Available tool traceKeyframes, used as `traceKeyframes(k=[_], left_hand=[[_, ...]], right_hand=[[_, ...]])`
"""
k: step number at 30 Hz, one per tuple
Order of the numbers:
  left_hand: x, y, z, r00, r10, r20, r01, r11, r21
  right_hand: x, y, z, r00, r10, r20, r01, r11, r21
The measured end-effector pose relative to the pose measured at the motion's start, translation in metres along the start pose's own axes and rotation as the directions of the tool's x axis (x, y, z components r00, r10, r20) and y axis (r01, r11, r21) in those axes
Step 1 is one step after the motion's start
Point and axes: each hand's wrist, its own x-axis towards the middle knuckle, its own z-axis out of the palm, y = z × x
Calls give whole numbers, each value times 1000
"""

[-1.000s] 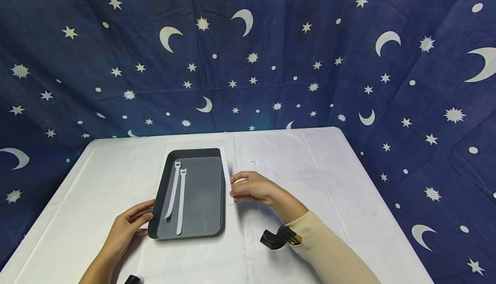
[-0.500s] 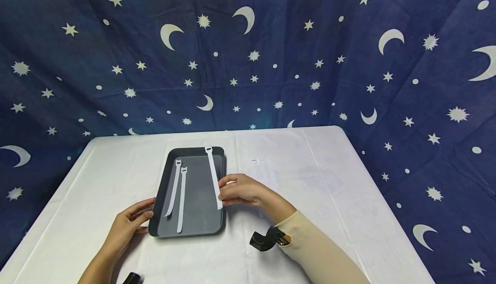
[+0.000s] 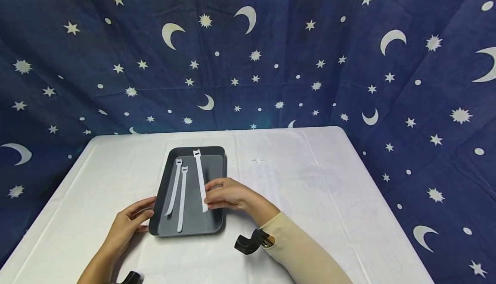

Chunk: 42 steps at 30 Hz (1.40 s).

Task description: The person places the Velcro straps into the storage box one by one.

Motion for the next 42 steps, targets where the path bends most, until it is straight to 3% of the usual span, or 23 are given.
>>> traceKeyframes(k=[15, 42], left_hand=[[-4, -3, 0, 1000, 6, 8, -6, 999, -35], [-1, -3, 2, 1000, 25, -8, -25, 999, -21]], right_hand=[[14, 17, 18, 1000, 10, 18, -11, 998, 67], [39, 29, 32, 994, 38, -103, -29, 996, 84]])
